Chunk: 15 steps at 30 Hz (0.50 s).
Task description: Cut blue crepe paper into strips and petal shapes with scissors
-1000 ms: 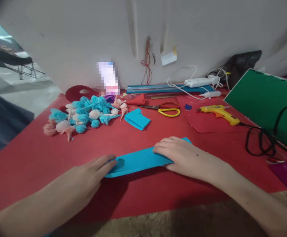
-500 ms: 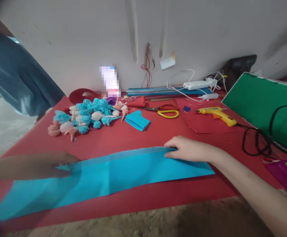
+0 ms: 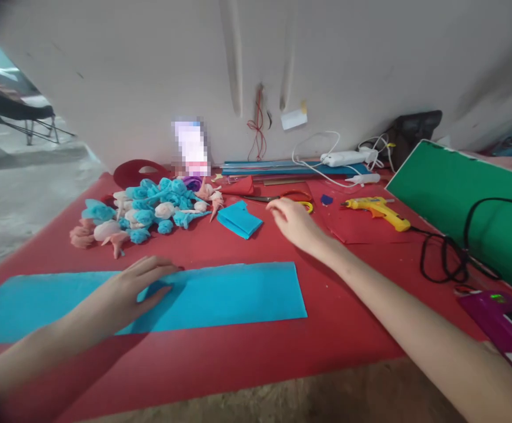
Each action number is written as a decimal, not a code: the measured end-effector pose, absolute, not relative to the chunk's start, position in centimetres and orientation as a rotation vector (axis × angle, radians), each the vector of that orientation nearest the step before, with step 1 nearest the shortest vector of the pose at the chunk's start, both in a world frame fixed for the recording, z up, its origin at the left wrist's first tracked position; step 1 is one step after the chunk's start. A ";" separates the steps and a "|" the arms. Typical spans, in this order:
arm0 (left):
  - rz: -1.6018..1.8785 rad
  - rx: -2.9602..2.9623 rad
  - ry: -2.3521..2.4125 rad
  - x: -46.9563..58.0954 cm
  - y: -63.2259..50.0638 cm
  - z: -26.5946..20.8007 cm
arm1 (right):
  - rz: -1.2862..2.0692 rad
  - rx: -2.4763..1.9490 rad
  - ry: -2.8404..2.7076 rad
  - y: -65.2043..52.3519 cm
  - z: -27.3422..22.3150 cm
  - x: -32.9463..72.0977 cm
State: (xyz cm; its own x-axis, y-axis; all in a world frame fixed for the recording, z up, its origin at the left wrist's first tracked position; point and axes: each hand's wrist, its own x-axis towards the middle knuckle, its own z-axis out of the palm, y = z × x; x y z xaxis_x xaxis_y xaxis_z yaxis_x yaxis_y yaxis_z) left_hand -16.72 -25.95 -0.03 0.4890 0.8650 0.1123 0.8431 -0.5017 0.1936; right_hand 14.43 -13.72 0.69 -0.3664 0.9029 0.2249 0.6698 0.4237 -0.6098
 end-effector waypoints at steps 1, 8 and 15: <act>0.335 2.632 1.504 -16.9 -26.2 -0.4 | 0.501 -1.359 -2.151 -12.2 0.3 15.2; 0.451 2.734 1.526 -17.0 -27.5 -1.9 | 0.280 -1.402 -2.341 -5.9 -2.5 18.6; 0.496 2.705 1.548 -17.4 -27.9 -2.1 | 0.257 -1.420 -2.350 -5.6 -1.6 18.7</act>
